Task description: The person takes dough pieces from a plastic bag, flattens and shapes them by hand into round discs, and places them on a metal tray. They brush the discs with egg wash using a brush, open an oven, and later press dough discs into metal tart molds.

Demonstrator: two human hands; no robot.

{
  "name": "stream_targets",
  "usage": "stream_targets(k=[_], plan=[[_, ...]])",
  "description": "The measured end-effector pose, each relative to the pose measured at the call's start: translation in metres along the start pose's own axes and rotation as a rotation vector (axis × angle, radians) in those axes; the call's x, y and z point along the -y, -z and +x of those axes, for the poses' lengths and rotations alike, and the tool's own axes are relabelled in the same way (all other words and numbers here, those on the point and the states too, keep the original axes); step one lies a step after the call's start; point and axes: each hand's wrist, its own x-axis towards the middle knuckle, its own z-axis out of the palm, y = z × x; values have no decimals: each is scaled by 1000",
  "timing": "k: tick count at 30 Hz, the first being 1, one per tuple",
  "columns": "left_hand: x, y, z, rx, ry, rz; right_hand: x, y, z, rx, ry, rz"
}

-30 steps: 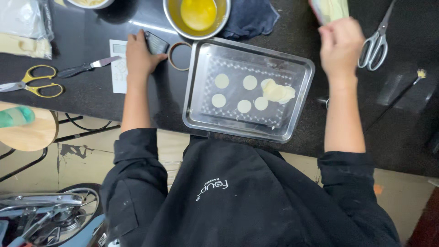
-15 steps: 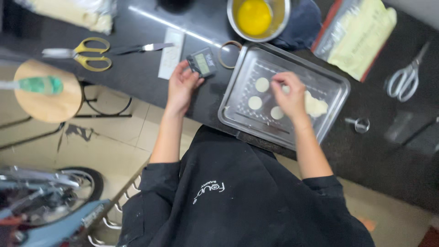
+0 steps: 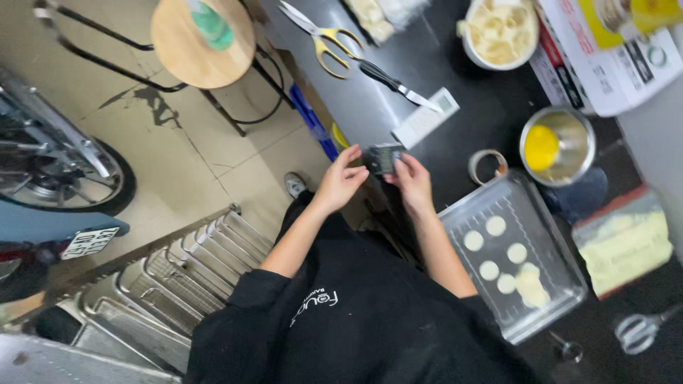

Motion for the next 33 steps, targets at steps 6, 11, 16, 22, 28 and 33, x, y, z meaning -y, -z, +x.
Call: stream_targets(k=[6,11,16,22,28,33], plan=[[-28,236,7,-366,12,261,1,17,-4,-448,45,-137],[-61,440,-12,-954,-111,9,51,-4,9,-1058,745,-1624],[-101,592,-22,-1298,-152,-238,67,-138,119,-645,930,-1218],[-158,744,0,-1270,-216,-127,51,-397,235,-237,896,-1449],[-208,901,10,-1121,-212,-72,96,-699,363,9,1120,-1106],[-189,977,-25,-1188,-55,-26,88,-969,432,610,1222,-786]])
